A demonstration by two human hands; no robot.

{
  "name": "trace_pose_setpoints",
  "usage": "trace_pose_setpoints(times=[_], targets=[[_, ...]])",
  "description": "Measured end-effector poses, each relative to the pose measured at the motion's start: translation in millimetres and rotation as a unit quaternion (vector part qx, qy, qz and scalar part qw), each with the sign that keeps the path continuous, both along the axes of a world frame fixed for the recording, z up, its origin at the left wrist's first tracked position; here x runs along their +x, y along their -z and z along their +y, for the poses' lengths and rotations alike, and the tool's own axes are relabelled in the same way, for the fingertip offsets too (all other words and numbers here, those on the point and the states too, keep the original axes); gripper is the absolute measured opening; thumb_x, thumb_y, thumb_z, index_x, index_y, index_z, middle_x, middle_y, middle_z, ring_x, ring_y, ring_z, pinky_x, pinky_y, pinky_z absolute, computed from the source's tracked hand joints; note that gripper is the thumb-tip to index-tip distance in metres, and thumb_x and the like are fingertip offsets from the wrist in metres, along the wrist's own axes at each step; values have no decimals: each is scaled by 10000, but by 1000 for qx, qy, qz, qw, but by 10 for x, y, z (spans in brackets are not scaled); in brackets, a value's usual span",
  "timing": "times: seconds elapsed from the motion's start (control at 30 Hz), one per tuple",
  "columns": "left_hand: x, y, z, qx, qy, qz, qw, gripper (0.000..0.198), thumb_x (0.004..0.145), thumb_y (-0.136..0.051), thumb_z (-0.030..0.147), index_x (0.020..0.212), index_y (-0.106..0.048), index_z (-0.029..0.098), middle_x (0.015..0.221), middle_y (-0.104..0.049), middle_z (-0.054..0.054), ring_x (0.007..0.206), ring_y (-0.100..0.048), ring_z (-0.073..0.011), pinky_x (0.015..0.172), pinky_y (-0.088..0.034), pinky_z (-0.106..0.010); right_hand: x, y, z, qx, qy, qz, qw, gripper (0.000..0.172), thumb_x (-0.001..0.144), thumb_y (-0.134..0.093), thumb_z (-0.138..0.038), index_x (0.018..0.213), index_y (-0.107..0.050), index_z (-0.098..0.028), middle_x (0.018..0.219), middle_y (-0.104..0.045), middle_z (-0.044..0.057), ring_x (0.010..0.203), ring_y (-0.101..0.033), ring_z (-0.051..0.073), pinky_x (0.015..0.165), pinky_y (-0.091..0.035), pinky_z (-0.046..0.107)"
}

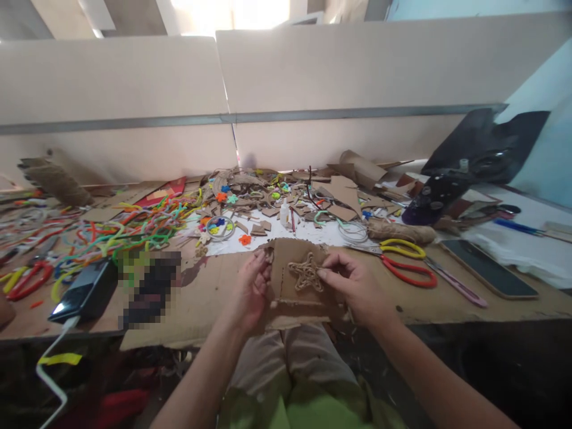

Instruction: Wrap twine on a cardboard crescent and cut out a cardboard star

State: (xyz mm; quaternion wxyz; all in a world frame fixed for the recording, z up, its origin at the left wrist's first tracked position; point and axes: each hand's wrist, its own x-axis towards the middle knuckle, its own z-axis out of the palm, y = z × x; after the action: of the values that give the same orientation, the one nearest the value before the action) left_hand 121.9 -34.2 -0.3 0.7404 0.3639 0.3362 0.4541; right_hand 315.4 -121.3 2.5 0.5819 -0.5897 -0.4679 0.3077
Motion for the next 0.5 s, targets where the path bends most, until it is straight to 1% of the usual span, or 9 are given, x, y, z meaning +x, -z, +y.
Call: trace_pose_setpoints(times=[0.07,0.17,0.27,0.37,0.43,0.5], targets=[[11,69,-90,-9,17,-5,1000,518,669,-888,473,1077,-678,233,1068,-775,-57,956,-743,-219,768,-583,-280,-11,-25,-16,8,10,1,1000,191,753,-756,-365,728,-624,-229,723,-568,-14,711,-508,188,672,-406,312],[14,96,-200,-22,41,-28,999,607,630,-940,393,1158,-682,242,1122,-785,-55,1018,-747,-247,833,-590,-318,-29,-68,-33,21,15,10,1000,194,743,-759,-351,710,-611,-230,713,-550,-18,701,-495,184,665,-395,307],[62,94,-285,-47,17,-91,995,587,601,-963,364,1120,-713,250,1116,-799,-40,1039,-748,-245,900,-586,-332,-53,-96,-41,37,17,29,999,192,744,-763,-343,717,-611,-229,716,-541,-22,696,-485,178,664,-389,302],[190,116,-399,-63,-18,-150,987,535,609,-950,410,1072,-749,234,1133,-805,-53,1087,-740,-254,949,-578,-334,-98,-124,-43,56,19,45,997,198,750,-767,-340,718,-607,-228,725,-537,-22,698,-479,175,666,-387,299],[297,135,-487,-66,-28,-157,985,533,617,-944,413,1079,-758,225,1151,-804,-68,1139,-724,-268,986,-566,-345,-138,-148,-45,61,23,50,997,207,755,-759,-349,709,-595,-232,715,-524,-23,684,-467,174,652,-383,300],[395,142,-559,-68,-36,-150,986,589,601,-956,370,1136,-750,237,1179,-798,-63,1189,-705,-274,1006,-558,-351,-180,-167,-46,62,26,44,997,211,757,-746,-356,697,-583,-237,704,-514,-22,671,-458,176,641,-381,303]])
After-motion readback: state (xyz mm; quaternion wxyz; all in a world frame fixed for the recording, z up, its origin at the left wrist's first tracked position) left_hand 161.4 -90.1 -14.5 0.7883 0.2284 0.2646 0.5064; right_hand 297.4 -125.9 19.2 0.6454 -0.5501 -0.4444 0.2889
